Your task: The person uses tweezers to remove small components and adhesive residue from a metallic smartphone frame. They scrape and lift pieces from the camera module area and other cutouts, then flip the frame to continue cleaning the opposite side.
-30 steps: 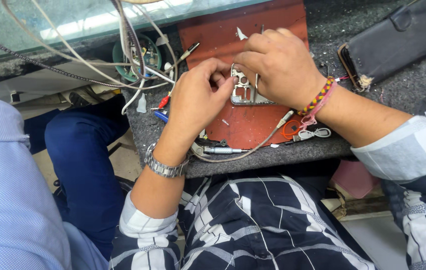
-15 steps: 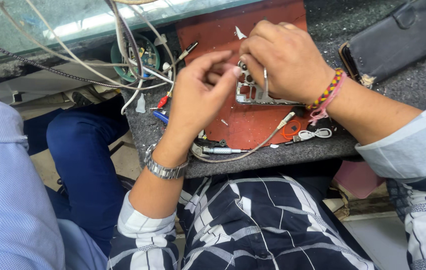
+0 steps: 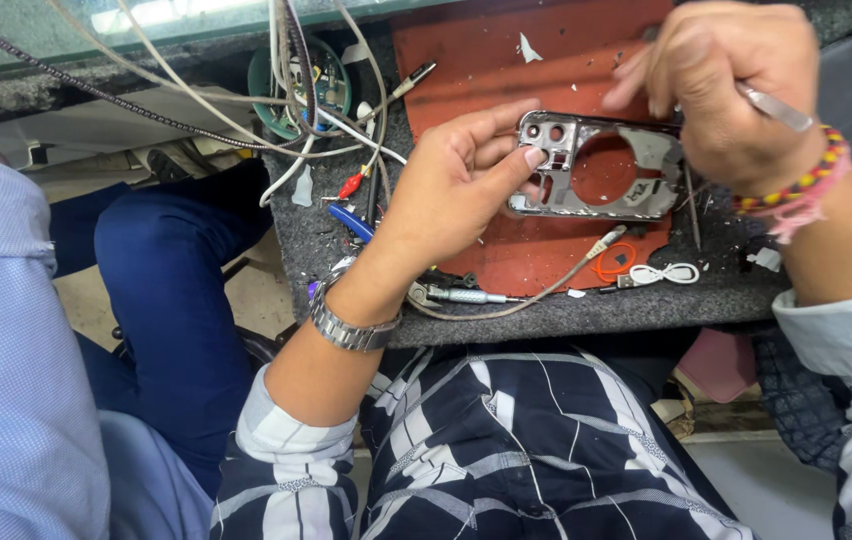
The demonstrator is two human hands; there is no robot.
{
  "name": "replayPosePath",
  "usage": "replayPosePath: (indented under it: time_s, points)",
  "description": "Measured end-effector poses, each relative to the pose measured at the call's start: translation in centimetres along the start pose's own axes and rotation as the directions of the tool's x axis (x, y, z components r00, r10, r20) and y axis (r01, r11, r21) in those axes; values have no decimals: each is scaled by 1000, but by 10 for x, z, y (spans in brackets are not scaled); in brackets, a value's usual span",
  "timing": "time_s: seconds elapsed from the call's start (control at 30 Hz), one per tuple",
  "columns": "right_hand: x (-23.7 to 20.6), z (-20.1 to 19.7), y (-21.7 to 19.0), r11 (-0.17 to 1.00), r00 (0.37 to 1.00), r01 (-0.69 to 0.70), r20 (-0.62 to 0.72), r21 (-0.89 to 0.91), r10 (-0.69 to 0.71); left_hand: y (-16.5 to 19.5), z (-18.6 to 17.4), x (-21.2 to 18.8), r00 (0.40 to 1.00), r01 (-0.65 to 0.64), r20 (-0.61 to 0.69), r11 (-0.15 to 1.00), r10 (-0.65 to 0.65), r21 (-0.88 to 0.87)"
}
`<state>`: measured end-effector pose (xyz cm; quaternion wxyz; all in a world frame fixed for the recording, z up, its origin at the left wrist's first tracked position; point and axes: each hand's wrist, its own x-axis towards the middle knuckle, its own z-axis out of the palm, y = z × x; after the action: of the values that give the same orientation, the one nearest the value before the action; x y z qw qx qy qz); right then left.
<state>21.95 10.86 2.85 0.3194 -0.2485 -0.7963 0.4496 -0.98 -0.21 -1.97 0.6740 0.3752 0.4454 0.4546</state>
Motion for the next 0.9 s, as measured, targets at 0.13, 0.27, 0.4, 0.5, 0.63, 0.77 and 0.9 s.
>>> replayPosePath:
  time_s: [0.13, 0.27, 0.4, 0.5, 0.63, 0.77, 0.9]
  points:
    - [3, -4, -9, 968, 994, -69, 69, -243, 88, 5, 1, -2, 999, -37, 24, 994, 40, -100]
    - [7, 2, -16, 930, 987, 30, 156, -366, 29, 10, 2, -7, 998, -45, 36, 995, 48, -94]
    - [10, 4, -20, 911, 988, -12, 137, -413, 76, 13, 2, -8, 999, -20, 37, 992, 24, -122]
    - [11, 3, -21, 929, 978, -35, 180, -367, 108, 14, 2, -7, 998, -16, 57, 985, 26, -169]
    - [9, 4, -17, 951, 968, -23, 231, -307, 98, 16, 0, -8, 997, -1, 74, 970, 20, -242]
    - [8, 4, -17, 943, 960, -12, 261, -333, 104, 16, -1, -9, 997, 27, 79, 966, -7, -256]
    - [6, 8, -24, 904, 976, 110, 219, -414, -18, 16, 1, -7, 997, 52, 61, 968, -38, -245]
